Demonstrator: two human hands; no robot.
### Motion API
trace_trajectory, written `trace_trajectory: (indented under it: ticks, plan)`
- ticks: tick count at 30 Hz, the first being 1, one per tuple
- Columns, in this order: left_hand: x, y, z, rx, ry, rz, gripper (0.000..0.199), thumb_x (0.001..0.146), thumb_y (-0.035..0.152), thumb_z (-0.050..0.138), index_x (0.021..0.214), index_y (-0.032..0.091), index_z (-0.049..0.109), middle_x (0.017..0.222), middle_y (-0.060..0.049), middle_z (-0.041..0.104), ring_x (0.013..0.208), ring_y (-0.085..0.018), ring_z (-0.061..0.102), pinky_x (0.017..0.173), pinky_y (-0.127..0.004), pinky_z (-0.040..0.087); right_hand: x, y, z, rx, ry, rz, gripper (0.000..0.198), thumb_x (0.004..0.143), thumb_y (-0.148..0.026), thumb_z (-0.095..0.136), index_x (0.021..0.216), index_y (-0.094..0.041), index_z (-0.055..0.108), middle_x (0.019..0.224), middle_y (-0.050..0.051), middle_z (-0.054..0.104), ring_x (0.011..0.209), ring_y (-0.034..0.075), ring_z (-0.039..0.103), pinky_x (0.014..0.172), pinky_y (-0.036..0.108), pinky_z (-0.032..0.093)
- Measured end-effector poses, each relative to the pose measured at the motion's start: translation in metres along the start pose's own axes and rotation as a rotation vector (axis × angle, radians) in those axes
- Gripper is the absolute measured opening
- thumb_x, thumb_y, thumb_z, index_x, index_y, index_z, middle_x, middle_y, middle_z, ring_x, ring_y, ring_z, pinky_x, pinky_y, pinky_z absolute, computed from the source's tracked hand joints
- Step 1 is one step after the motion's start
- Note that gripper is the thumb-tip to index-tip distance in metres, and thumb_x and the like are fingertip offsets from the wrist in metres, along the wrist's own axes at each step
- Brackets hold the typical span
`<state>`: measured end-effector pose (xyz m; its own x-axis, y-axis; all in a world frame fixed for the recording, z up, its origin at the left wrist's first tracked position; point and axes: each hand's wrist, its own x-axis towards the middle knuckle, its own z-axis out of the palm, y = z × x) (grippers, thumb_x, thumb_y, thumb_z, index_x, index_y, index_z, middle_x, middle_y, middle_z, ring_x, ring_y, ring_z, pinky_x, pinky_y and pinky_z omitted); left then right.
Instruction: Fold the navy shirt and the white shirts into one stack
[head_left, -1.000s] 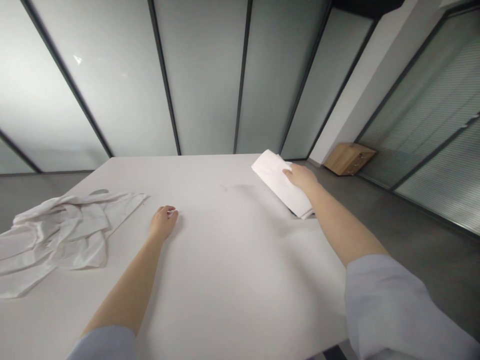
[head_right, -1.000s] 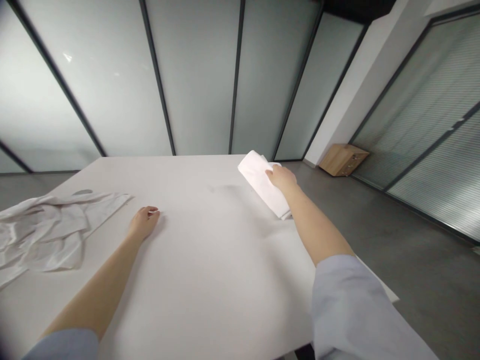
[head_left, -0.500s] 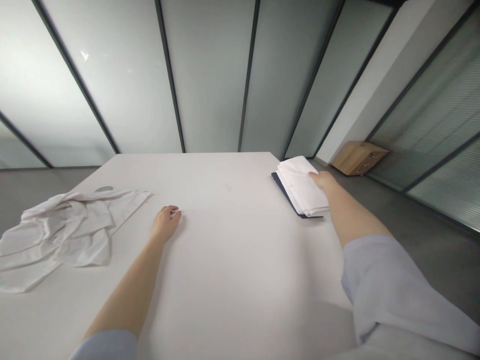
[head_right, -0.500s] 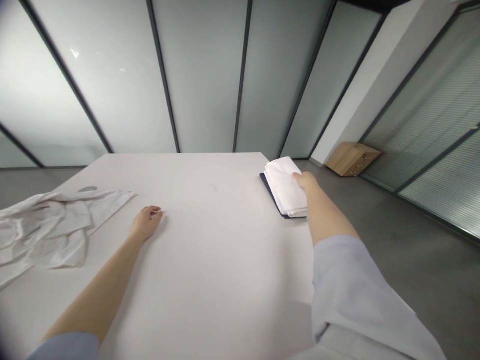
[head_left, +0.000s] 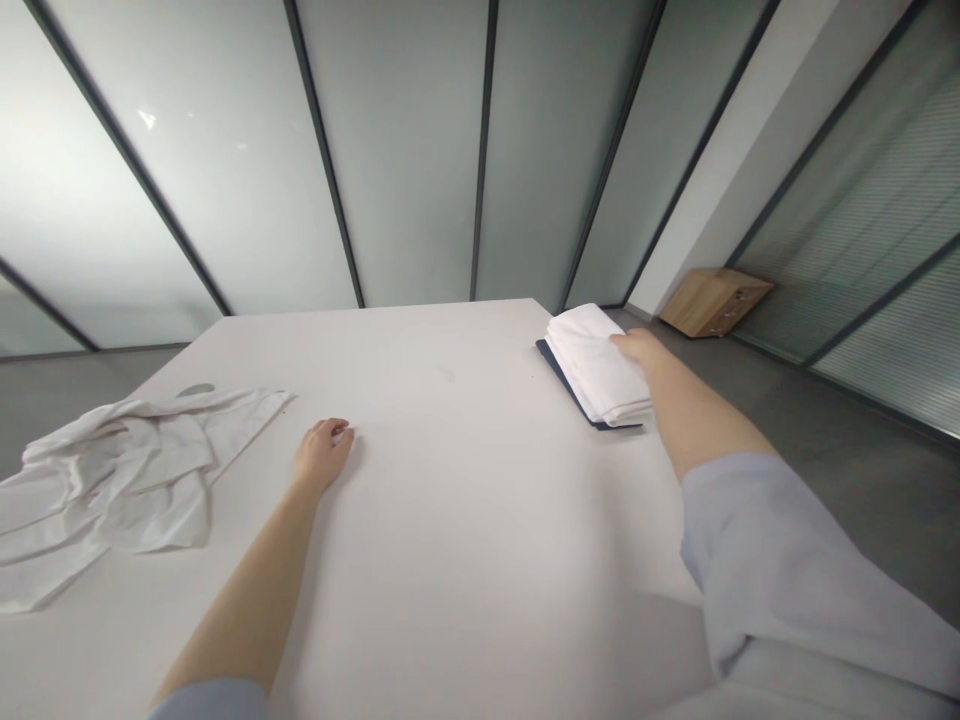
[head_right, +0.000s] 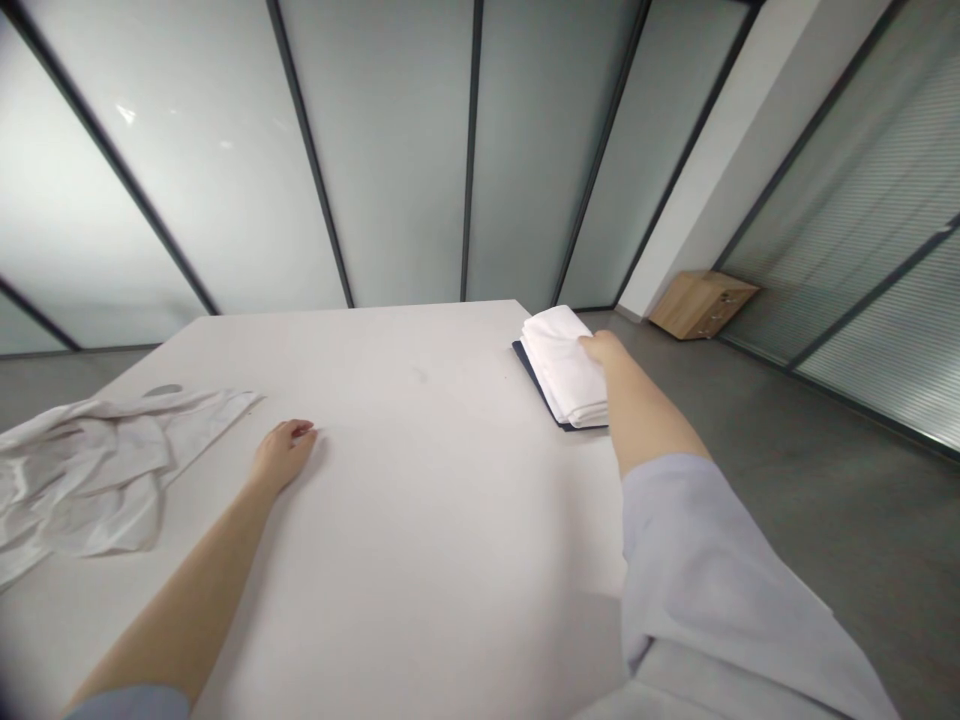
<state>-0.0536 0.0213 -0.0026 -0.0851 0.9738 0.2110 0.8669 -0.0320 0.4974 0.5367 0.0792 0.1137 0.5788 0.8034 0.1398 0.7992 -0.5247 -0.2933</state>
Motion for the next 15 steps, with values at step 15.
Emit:
trace_trajectory:
  ticks: [15]
  plan:
    - [0.002,0.001,0.003,-0.007,0.001,0.003,0.032,0.083,0.034,0.048,0.103,0.019,0.068,0.109,-0.012,0.070,0.104,-0.025,0.065,0.093,-0.036,0.049,-0.049,-0.015,-0.007,-0.142,0.125,-0.178,0.036,0.089,-0.029,0.047,0.117,-0.017,0.065,0.119,0.016,0.064,0.109,0.028,0.058,0.088,0.036,0.044]
